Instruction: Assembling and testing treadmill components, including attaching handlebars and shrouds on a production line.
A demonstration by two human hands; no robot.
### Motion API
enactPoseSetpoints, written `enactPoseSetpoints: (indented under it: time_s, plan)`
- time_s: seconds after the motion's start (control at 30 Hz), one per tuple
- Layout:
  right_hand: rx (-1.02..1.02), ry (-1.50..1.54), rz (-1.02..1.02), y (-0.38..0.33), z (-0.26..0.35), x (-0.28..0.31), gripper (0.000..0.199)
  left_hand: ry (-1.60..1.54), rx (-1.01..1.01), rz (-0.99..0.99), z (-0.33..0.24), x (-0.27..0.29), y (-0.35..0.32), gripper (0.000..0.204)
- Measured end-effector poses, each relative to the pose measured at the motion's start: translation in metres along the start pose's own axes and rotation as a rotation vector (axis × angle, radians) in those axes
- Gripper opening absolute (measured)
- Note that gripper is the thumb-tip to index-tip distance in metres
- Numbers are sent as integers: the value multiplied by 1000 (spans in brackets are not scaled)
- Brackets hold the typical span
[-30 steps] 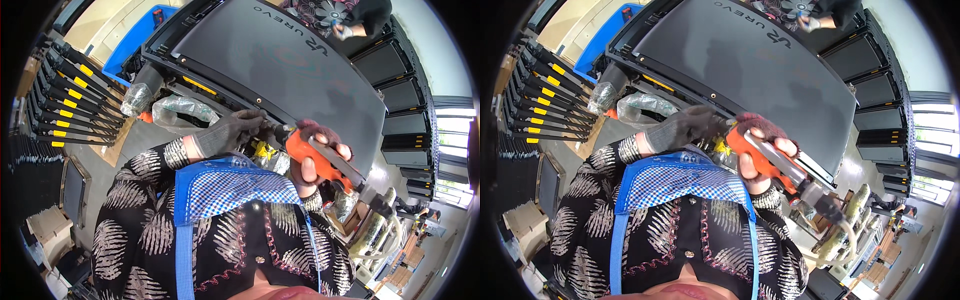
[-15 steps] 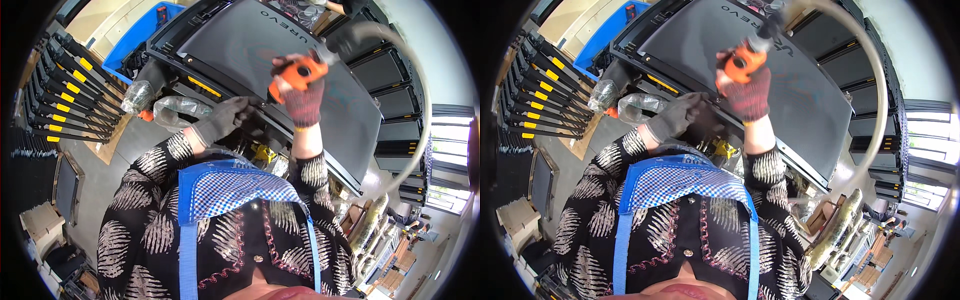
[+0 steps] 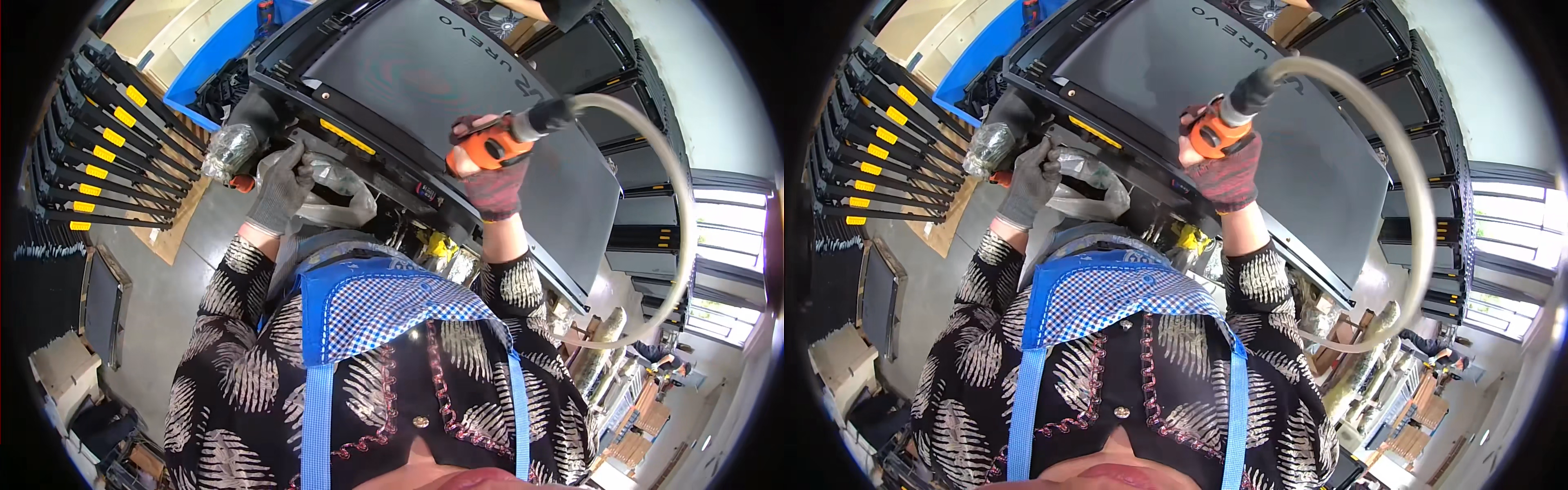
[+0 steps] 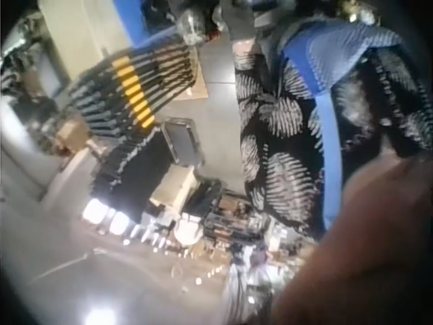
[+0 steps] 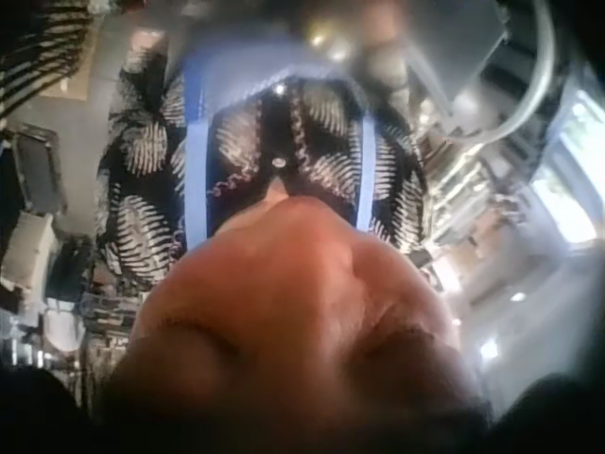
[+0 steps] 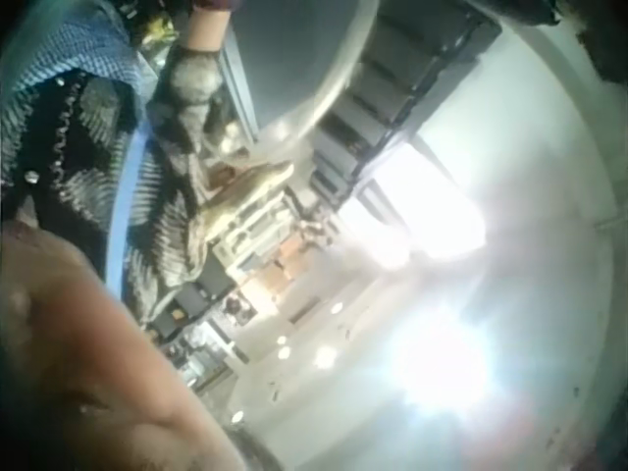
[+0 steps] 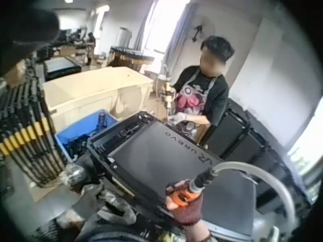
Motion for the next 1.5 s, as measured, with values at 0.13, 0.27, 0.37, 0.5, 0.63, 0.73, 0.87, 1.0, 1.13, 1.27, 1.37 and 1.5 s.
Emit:
enactPoseSetpoints:
  time_s: [0.13,0.27,0.37,0.5,0.63,0.73,0.87,1.0,1.13,1.27,1.37,1.5]
  plan:
    - [-14,190,-104,-14,-18,17,41,-7,9,21,3,-1,-3,21]
    - [21,147,-182,-26,-17,30,52,65,117,60,22,-9,-8,19]
    - [72,128,-235,-50,-10,32,60,255,189,149,46,-22,-9,18]
    - [111,-57,-427,-111,-6,48,63,889,245,350,106,-38,3,26]
    - [-140,-167,-625,-206,-28,66,49,1834,67,722,190,-45,26,28]
    - [-423,-408,-670,-287,-53,71,46,2155,-50,1016,244,-61,29,25]
    - [-651,-535,-731,-363,-62,59,44,1602,-190,1036,303,-49,52,24]
    - [-850,-526,-790,-411,-71,48,37,1836,-247,932,368,-9,85,27]
    - [-953,-497,-769,-424,-80,44,34,2389,-66,1195,411,18,89,29]
    - [-932,-294,-599,-396,-84,28,32,2865,614,1503,458,178,138,31]
    - [-944,-357,-707,-422,-119,47,32,2236,-848,1203,406,-10,75,27]
    - [-790,-565,-254,-371,-143,30,28,2343,-428,775,339,62,112,27]
Point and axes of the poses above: each hand's wrist, its own y-axis towards the middle knuckle, its own x-axis out of the back of the hand, z = x × y, the point moved 6 cm from there along y, towards the middle knuckle
